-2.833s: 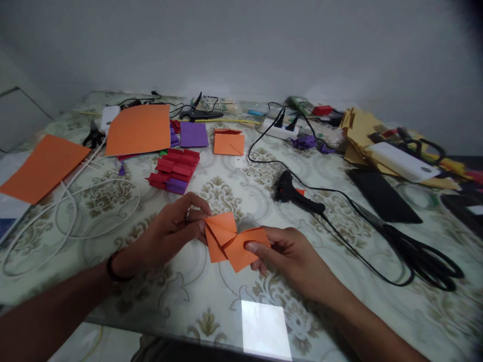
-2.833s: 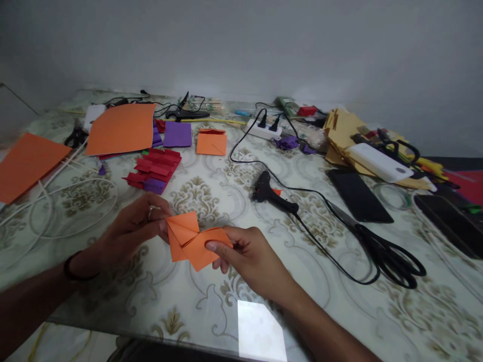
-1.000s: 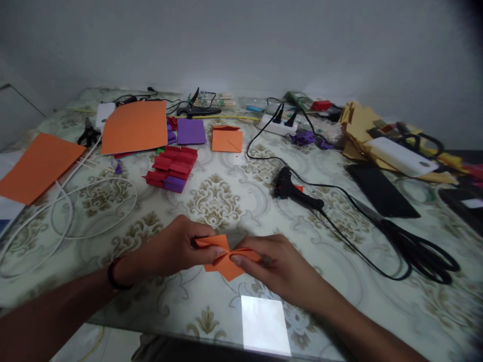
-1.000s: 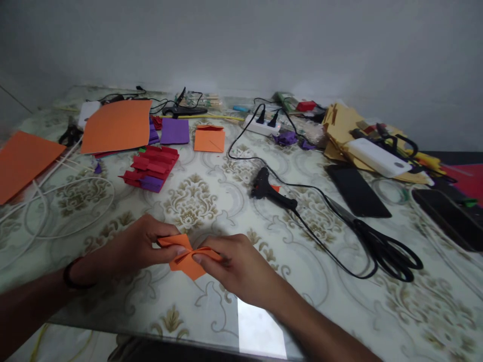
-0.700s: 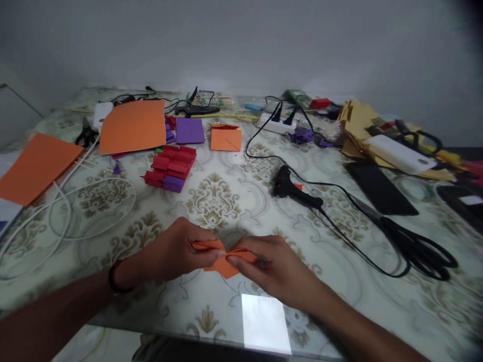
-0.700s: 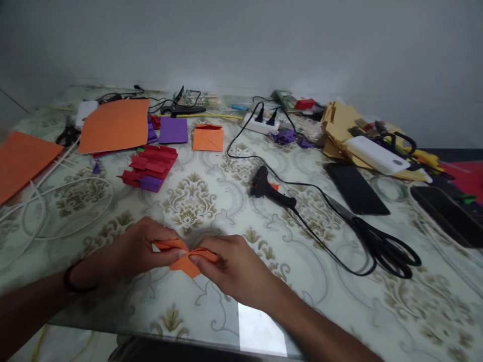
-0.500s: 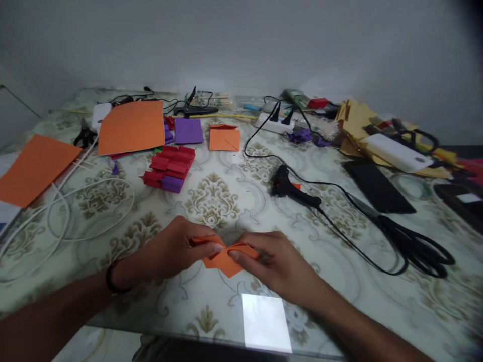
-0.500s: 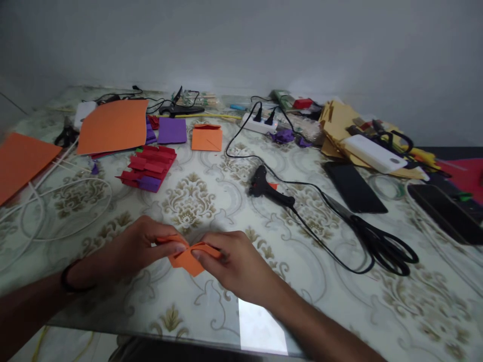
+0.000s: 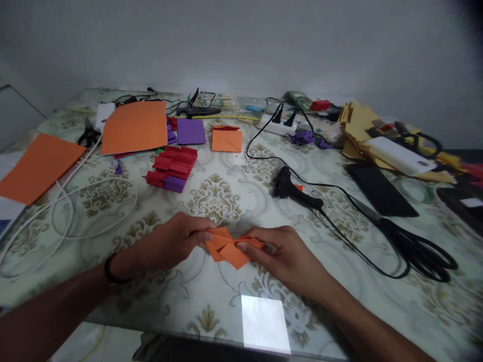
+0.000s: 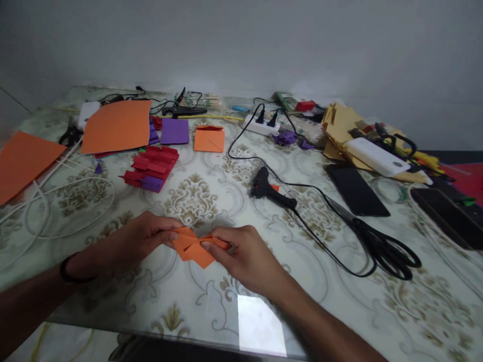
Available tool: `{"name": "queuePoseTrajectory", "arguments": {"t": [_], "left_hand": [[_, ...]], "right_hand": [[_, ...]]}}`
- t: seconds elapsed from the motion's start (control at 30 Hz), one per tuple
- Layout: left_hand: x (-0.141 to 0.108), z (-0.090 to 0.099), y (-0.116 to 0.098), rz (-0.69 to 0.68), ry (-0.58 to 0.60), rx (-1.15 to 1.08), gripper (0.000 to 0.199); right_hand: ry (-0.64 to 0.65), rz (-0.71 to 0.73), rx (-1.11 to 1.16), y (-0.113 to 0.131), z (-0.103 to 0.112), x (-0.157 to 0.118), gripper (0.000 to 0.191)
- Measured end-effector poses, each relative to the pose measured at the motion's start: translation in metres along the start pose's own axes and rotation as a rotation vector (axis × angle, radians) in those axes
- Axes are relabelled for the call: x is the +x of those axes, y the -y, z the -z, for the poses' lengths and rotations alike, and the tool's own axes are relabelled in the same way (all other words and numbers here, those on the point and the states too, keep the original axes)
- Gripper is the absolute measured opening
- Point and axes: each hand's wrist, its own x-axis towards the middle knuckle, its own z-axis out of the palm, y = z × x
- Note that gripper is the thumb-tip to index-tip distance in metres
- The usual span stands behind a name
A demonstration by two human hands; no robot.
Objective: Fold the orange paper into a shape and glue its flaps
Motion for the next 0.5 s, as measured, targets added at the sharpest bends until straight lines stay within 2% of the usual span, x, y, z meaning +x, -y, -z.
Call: {"name": "queuePoseTrajectory", "arguments": {"t": [0.13,0.3,0.5], "left_hand": [[-0.001,0.005,0.000,0.045,0.020,-0.162,0.029],[0.001,0.007,0.002,0.156,0.047,-0.513,0.051],[0.003,0.003,0.004,0.154,-0.006,-0.550,0.048]], "right_hand": [[-0.001,-0.049,0.035,-0.003,0.003,0.001,0.036],[-0.002,-0.140,0.126,-0.009,0.005,0.002,0.041],[0.026,-0.224,0.272,-0.013,0.004,0.002,0.041]]}}
